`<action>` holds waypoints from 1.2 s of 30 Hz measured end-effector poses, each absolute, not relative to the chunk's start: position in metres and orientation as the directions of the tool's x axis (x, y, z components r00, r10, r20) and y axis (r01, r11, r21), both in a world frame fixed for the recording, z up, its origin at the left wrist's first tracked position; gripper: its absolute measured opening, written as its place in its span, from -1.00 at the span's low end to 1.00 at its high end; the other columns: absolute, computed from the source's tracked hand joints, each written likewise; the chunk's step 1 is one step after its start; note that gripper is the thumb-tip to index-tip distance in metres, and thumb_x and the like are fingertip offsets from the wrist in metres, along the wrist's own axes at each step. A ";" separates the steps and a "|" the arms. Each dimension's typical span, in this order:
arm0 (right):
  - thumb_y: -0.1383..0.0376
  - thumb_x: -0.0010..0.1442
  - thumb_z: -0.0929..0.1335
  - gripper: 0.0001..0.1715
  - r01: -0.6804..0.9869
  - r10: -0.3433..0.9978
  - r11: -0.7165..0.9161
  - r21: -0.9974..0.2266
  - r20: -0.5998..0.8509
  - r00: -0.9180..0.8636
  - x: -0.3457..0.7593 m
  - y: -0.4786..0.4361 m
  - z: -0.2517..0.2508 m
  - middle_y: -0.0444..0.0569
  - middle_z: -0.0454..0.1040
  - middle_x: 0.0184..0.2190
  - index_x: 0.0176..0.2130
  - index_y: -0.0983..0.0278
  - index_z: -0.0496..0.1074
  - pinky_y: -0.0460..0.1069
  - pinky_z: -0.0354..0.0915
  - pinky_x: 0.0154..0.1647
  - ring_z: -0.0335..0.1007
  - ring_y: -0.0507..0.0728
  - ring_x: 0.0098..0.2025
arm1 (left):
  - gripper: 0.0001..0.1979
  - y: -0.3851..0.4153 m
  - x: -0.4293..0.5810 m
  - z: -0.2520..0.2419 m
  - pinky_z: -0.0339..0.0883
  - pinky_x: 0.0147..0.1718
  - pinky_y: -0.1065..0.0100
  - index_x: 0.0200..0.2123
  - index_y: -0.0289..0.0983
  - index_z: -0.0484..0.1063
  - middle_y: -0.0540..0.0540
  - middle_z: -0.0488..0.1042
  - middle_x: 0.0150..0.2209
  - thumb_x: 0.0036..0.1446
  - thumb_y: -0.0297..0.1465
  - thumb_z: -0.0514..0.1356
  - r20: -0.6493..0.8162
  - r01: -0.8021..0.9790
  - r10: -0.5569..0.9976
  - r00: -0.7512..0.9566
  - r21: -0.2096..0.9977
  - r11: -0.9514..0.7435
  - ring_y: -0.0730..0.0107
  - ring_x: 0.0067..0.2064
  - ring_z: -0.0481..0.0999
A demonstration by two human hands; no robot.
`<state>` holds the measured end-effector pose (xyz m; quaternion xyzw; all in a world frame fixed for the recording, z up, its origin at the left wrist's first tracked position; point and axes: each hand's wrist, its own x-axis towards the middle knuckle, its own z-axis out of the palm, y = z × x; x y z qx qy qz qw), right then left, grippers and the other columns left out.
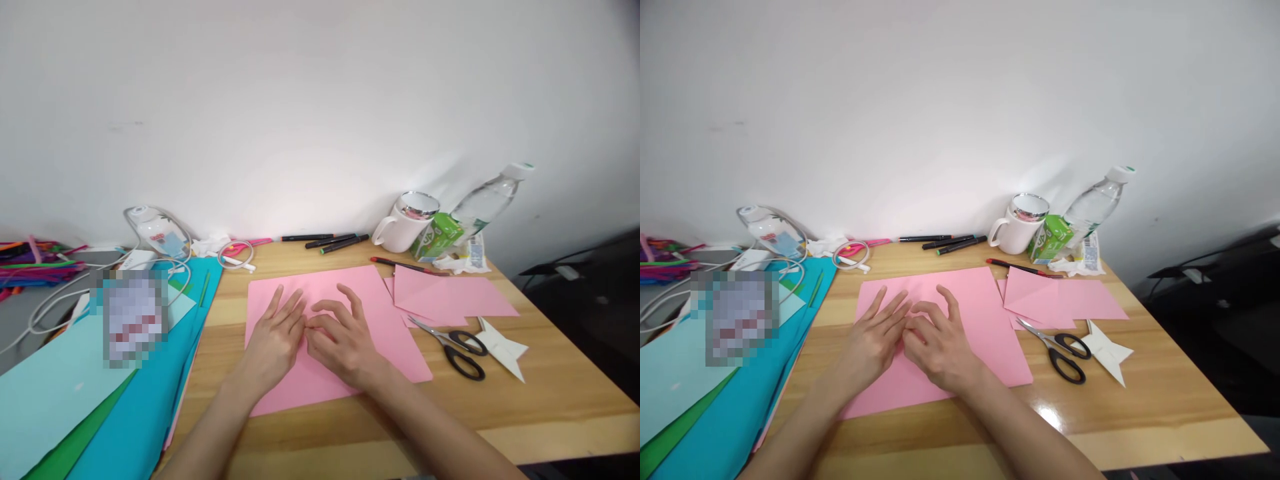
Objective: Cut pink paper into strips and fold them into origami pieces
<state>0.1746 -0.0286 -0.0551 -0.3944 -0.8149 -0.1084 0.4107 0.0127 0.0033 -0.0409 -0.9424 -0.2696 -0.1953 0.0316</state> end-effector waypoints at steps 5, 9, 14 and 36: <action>0.43 0.09 0.33 -0.89 0.731 0.534 0.667 -0.141 0.775 -0.338 0.179 -0.027 -0.050 -0.24 0.52 -0.42 -0.40 0.21 0.37 0.27 -0.02 0.15 0.35 0.08 -0.13 | -0.72 0.003 0.011 -0.040 -0.03 0.16 -0.13 -0.20 -0.42 0.44 -0.29 0.46 -0.04 0.14 -0.60 -0.04 0.428 0.540 0.489 0.760 0.003 -0.842 0.09 0.16 0.24; 0.45 0.07 0.34 -0.87 0.753 0.536 0.644 -0.133 0.781 -0.321 0.183 -0.026 -0.046 -0.26 0.54 -0.42 -0.40 0.21 0.37 0.26 -0.01 0.14 0.36 0.09 -0.15 | -0.73 0.004 0.009 -0.038 0.00 0.15 -0.12 -0.25 -0.43 0.45 -0.31 0.49 -0.08 0.12 -0.62 -0.03 0.464 0.563 0.491 0.738 -0.022 -0.826 0.08 0.12 0.30; 0.46 0.05 0.36 -0.84 0.785 0.533 0.605 -0.130 0.799 -0.279 0.190 -0.025 -0.043 -0.27 0.55 -0.41 -0.38 0.19 0.38 0.28 -0.01 0.13 0.37 0.11 -0.16 | -0.73 0.006 0.005 -0.038 0.04 0.13 -0.13 -0.27 -0.43 0.45 -0.32 0.51 -0.13 0.06 -0.66 -0.01 0.500 0.596 0.507 0.702 -0.022 -0.803 0.06 0.07 0.36; 0.20 -0.10 0.44 -0.73 -0.140 0.977 -0.211 -0.967 -0.213 0.000 0.180 -0.026 -0.037 -0.22 0.25 -0.64 -0.55 0.33 0.35 -0.12 0.08 -0.58 0.14 -0.04 -0.59 | -0.60 -0.015 0.029 -0.034 -0.24 -0.59 0.39 -0.66 -0.23 -0.04 0.11 -0.13 -0.62 0.11 -0.20 0.01 -0.318 0.309 0.797 0.514 0.935 0.173 0.55 -0.56 -0.14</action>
